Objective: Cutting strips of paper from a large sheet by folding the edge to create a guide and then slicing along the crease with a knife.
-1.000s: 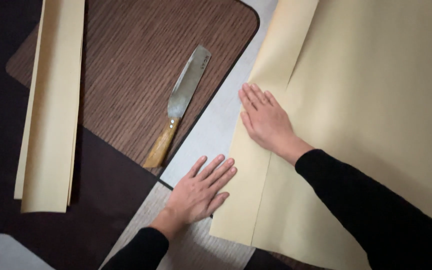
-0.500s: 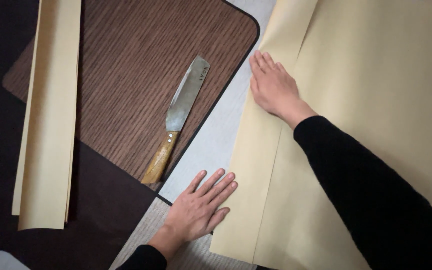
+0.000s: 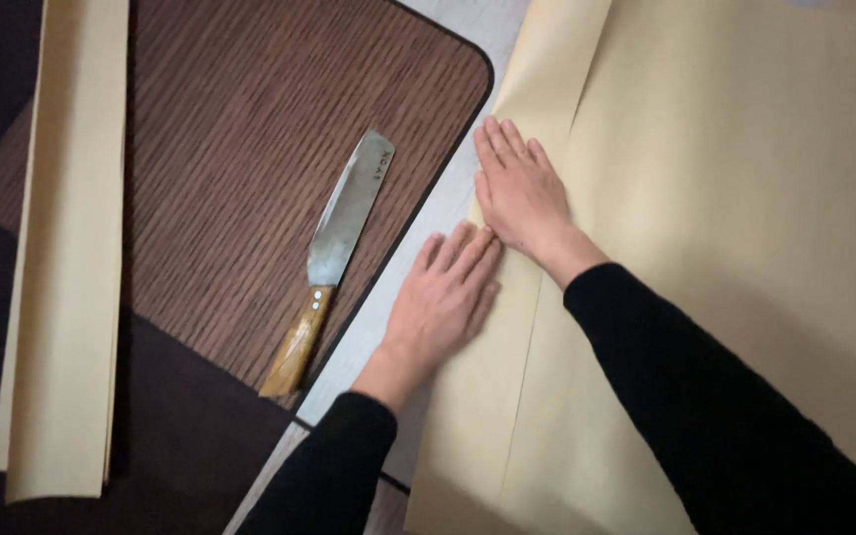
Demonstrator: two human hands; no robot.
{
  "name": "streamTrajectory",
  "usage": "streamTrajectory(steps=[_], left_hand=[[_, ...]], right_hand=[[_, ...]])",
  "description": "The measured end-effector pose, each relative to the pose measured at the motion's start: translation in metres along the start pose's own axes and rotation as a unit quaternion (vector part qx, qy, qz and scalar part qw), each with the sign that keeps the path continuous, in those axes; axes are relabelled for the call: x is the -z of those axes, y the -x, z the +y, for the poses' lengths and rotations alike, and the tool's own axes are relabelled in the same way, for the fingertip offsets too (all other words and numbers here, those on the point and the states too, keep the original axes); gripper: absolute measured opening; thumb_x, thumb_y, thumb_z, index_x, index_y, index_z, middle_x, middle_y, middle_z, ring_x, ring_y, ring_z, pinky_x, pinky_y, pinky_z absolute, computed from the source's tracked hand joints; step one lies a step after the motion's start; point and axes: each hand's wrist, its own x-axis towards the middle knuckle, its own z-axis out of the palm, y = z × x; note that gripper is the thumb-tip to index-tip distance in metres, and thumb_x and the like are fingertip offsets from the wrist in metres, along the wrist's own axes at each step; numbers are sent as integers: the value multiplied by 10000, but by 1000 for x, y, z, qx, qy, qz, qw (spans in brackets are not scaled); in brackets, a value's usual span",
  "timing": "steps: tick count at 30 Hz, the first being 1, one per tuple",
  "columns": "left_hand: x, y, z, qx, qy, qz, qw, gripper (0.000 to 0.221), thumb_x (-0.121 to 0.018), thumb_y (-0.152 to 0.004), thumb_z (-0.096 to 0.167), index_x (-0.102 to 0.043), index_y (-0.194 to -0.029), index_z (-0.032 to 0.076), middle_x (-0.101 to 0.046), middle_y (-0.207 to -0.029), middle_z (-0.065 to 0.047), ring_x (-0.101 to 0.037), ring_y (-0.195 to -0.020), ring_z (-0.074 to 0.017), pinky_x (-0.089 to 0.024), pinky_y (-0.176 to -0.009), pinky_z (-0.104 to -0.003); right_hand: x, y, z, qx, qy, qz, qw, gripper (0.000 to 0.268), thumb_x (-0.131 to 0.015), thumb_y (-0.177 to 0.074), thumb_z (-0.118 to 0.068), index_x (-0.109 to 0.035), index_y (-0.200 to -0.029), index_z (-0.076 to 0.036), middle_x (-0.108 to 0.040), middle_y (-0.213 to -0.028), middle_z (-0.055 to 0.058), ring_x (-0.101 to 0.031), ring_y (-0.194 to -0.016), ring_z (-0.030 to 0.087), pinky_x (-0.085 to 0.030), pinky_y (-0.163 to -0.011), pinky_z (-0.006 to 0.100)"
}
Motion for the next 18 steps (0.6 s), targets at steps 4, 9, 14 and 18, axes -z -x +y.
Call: streamTrajectory(steps=[4,9,14,18], left_hand=[[-12,5,-11,-9,14,-2,1000,585,-489,-1186,387,-542,-1704,120,-543,-1759,-116,-436,-1682,-307,-289,-1377,-538],[-3,1,-9,-5,20,16,1000,532,-499,-1171,343,-642,-1617,91,-617,-1691,-137,-477,-1655,-316,-300,-1382,-546],[-10,2,-12,-4,14,12,1000,516,-502,-1146,394,-690,-1548,129,-666,-1608,-102,-531,-1604,-313,-306,-1384,-553],[-13,2,-11,9,18,6,1000,544,-508,-1128,390,-661,-1581,129,-635,-1656,-89,-496,-1638,-295,-302,-1395,-540]], right_hand=[[7,8,4,-1,-57,-5,998,657,-423,-1193,-319,-416,-1791,-47,-331,-1877,199,-274,-1736,380,-263,-1360,624],[22,32,-21,44,-44,51,997,663,-576,-1157,-342,-535,-1689,50,-492,-1759,309,-426,-1653,464,-362,-1305,638],[18,53,-42,35,-27,60,997,651,-485,-1201,-428,-574,-1658,28,-528,-1745,271,-437,-1666,415,-349,-1335,551],[10,43,-34,22,-2,64,998,700,-467,-1195,-488,-530,-1710,-19,-497,-1786,220,-414,-1684,390,-299,-1360,543]])
